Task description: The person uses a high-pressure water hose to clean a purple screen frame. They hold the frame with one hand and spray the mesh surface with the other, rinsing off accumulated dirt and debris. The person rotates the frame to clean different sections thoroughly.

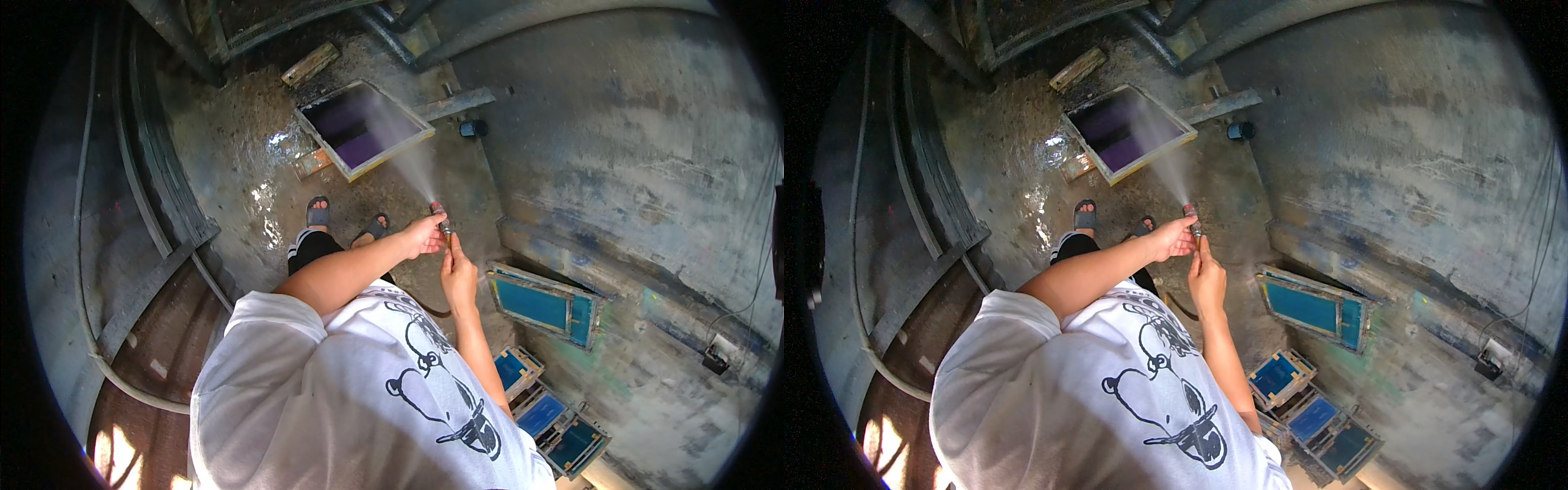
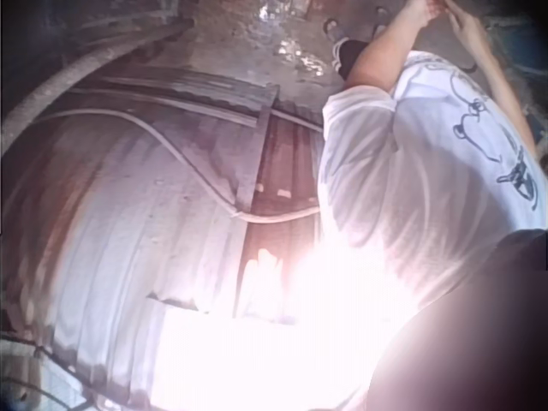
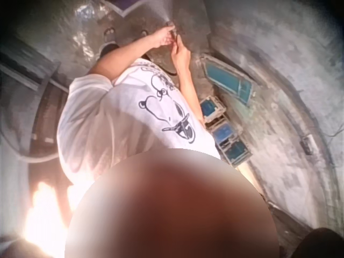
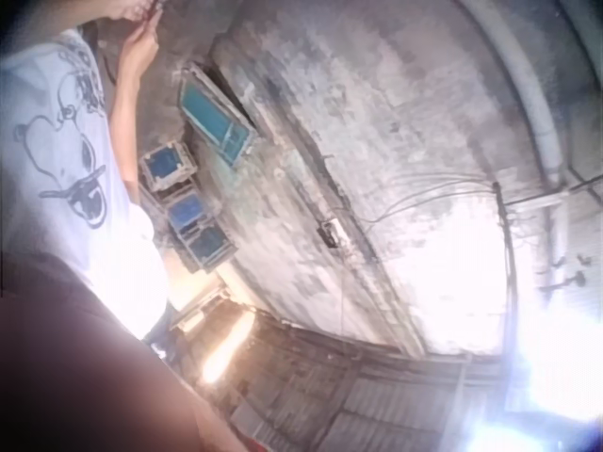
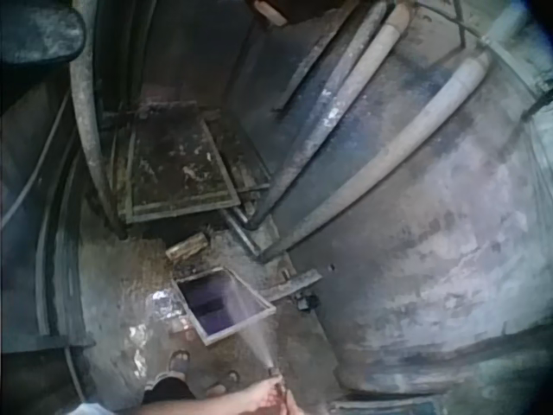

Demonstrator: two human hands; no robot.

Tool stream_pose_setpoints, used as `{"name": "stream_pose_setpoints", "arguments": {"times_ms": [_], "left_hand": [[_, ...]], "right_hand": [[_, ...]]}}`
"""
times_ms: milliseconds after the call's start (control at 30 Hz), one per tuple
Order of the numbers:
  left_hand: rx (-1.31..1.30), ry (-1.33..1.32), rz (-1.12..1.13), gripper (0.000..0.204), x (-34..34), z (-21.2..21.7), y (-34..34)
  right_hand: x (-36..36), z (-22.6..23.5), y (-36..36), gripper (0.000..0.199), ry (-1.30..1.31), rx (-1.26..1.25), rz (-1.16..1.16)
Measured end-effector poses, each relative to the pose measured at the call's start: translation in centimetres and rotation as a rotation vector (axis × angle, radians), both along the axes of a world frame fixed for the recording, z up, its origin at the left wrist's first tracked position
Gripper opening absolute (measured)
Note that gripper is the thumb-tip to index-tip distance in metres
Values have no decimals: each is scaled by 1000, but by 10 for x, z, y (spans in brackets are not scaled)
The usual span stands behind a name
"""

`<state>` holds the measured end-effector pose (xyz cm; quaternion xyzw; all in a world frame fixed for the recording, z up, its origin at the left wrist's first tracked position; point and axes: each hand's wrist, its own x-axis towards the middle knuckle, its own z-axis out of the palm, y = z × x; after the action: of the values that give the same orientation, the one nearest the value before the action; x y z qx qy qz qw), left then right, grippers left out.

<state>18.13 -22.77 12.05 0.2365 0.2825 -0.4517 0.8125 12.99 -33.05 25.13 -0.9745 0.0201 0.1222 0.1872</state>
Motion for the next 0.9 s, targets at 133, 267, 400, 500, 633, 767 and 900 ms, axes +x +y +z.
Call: {"name": "stream_pose_setpoints", "arguments": {"times_ms": [133,267,400,500,633,767,900], "left_hand": [[25,-9,-7,38,3,-6,1],[29,-10,-4,38,4,-2,0],[19,-5,3,39,4,-4,-1],[8,-9,1,41,5,-7,0],[15,-37,-25,58,5,-4,7],[56,-82,-77,85,0,-25,29],[355,-181,-63,96,-24,-114,102]], "right_hand": [[1,-2,2,41,-21,7,22],[2,1,2,41,-20,-8,20],[3,0,3,41,-16,-23,16],[4,0,4,41,-17,-32,21],[7,-4,0,41,-35,-20,26],[17,0,2,40,-14,-23,36],[30,7,9,39,11,-37,37]]}}
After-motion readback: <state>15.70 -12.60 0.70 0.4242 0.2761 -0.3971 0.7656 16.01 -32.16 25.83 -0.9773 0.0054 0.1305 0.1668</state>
